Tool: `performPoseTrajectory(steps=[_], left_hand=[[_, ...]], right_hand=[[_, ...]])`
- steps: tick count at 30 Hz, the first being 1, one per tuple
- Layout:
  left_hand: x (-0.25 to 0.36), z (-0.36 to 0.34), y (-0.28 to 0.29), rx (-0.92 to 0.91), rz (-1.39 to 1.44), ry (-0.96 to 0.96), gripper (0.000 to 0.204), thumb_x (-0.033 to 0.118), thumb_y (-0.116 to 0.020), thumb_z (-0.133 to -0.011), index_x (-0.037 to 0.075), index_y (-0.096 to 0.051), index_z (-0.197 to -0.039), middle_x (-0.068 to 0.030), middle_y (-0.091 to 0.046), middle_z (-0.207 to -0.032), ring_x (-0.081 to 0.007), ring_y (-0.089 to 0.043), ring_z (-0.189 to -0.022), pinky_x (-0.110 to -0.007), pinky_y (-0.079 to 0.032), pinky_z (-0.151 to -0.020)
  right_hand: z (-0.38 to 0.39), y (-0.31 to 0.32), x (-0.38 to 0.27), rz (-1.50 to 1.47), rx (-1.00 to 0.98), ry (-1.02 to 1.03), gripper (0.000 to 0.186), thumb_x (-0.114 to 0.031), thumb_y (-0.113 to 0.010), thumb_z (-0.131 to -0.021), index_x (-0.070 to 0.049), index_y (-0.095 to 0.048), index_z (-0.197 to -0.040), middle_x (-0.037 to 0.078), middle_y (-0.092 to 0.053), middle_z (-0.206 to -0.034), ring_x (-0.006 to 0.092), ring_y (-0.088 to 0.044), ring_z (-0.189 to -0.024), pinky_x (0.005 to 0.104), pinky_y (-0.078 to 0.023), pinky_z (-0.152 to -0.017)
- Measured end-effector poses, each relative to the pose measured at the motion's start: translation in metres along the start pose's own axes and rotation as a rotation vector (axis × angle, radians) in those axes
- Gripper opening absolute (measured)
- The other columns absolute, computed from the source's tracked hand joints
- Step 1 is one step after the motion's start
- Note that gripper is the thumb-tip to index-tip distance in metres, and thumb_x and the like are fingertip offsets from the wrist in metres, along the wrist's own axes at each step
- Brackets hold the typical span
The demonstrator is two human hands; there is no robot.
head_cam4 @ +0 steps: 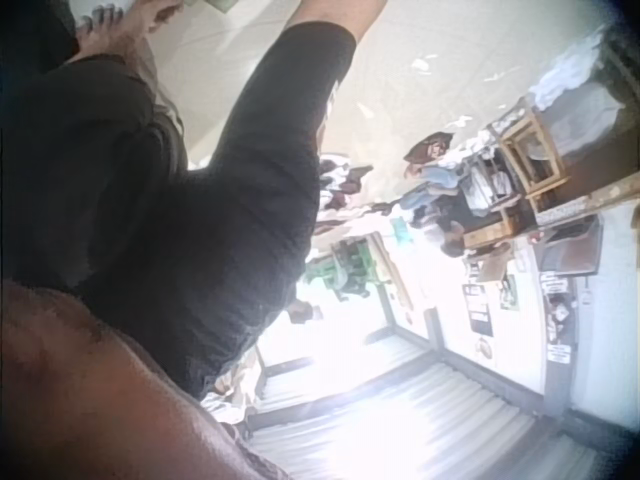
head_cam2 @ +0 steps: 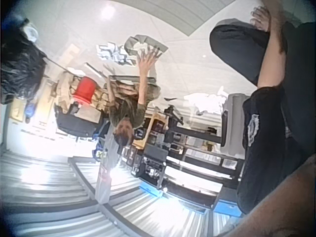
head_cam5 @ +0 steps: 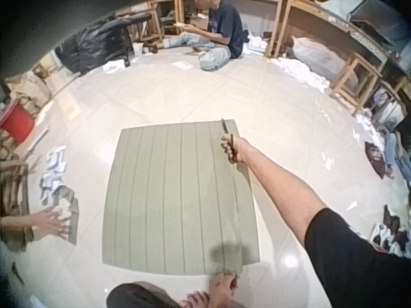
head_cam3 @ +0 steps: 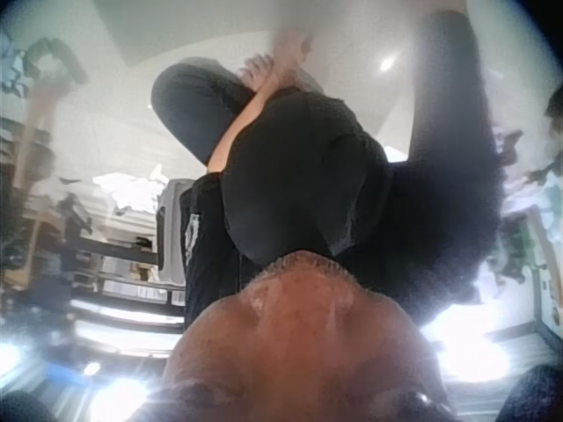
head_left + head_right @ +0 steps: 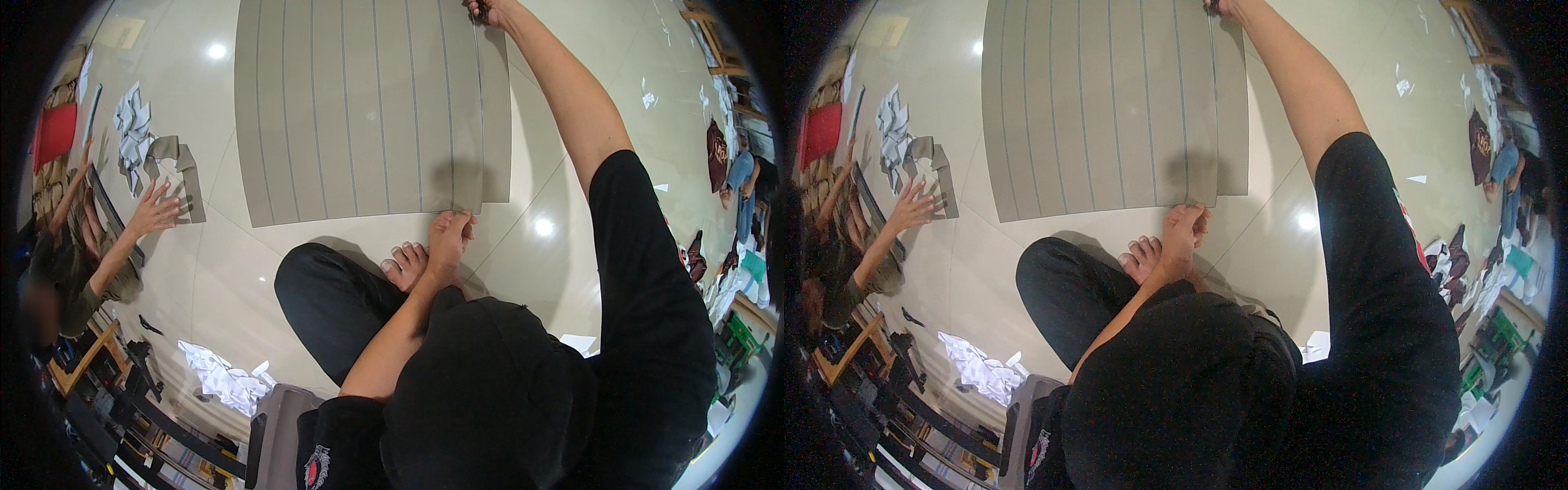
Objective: The person sits on the floor and uses scissors to cut a large piece of beige fabric into long vertical strips. They repeatedly cut along the length of the fabric, separating individual strips and placing them aside.
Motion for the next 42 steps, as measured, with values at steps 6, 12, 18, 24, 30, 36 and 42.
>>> performPoseTrajectory(steps=[6,12,18,24,30,36,42], left_hand=[[0.0,0.0,0.0,0.007,0.006,0.002,0.026,0.026,-0.063,-0.096,0.005,-0.067,-0.081,0.0007,-0.056,-0.061,-0.0052,-0.044,-0.047,-0.022,-0.029,-0.042],[0.001,-0.001,0.0,0.011,0.002,0.013,0.026,0.026,-0.064,-0.096,0.005,-0.066,-0.081,0.0005,-0.056,-0.06,-0.0053,-0.044,-0.047,-0.022,-0.029,-0.042],[0.001,0.001,0.0,0.037,0.021,0.035,0.025,0.026,-0.064,-0.096,0.006,-0.066,-0.081,0.0003,-0.056,-0.06,-0.0056,-0.044,-0.047,-0.023,-0.029,-0.042],[-0.002,-0.003,-0.002,-0.009,-0.05,0.092,0.026,0.027,-0.064,-0.096,0.006,-0.067,-0.081,-0.0003,-0.058,-0.062,-0.0057,-0.046,-0.05,-0.023,-0.031,-0.045],[-0.002,-0.006,-0.001,-0.042,-0.328,-0.092,0.022,0.025,-0.066,-0.093,0.004,-0.068,-0.09,-0.0044,-0.062,-0.065,-0.0152,-0.056,-0.056,-0.028,-0.041,-0.05],[0.051,0.035,-0.049,0.1,-0.926,-0.91,0.037,0.0,-0.069,-0.079,0.004,-0.066,-0.116,-0.0165,-0.067,-0.097,-0.0374,-0.066,-0.089,-0.038,-0.053,-0.079],[0.021,0.026,-0.042,-0.286,-0.671,-0.716,0.033,-0.005,-0.062,-0.085,0.005,-0.064,-0.117,-0.0095,-0.067,-0.099,-0.021,-0.063,-0.095,-0.034,-0.052,-0.084]], right_hand=[[-0.006,0.008,-0.002,-0.005,0.019,0.009,0.036,-0.036,-0.065,-0.094,-0.018,-0.057,-0.064,-0.005,-0.049,-0.051,0.009,-0.038,-0.039,0.0256,-0.033,-0.037],[-0.02,0.011,0.003,-0.006,0.028,0.012,0.034,-0.036,-0.067,-0.094,-0.017,-0.059,-0.067,-0.004,-0.051,-0.053,0.0085,-0.038,-0.04,0.0248,-0.034,-0.036],[-0.006,0.013,0.006,0.063,0.043,0.069,0.035,-0.039,-0.068,-0.094,-0.017,-0.06,-0.068,-0.003,-0.053,-0.054,0.0126,-0.043,-0.041,0.0313,-0.038,-0.038],[0.123,0.034,0.029,1.314,0.771,0.535,0.045,-0.046,-0.077,-0.084,-0.003,-0.066,-0.076,0.016,-0.071,-0.077,0.0321,-0.07,-0.072,0.0432,-0.054,-0.062],[0.25,0.036,0.129,1.246,0.674,0.528,0.033,-0.034,-0.074,-0.085,-0.002,-0.067,-0.078,0.022,-0.068,-0.08,0.0419,-0.068,-0.08,0.0486,-0.054,-0.072],[0.358,0.047,0.235,0.924,0.363,0.186,0.035,-0.03,-0.075,-0.088,-0.001,-0.063,-0.072,0.013,-0.064,-0.069,0.0239,-0.061,-0.058,0.0406,-0.048,-0.058],[0.44,-0.003,0.257,-0.008,0.064,0.123,0.031,-0.029,-0.068,-0.097,0.0,-0.064,-0.088,0.003,-0.058,-0.068,0.0124,-0.055,-0.057,0.0286,-0.043,-0.053]])
Point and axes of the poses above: each hand's wrist, its own z-axis away from the middle knuckle, its own y-axis out of the back of the hand, x = y × z, the point moved 5 cm from there along -z, towards the middle knuckle
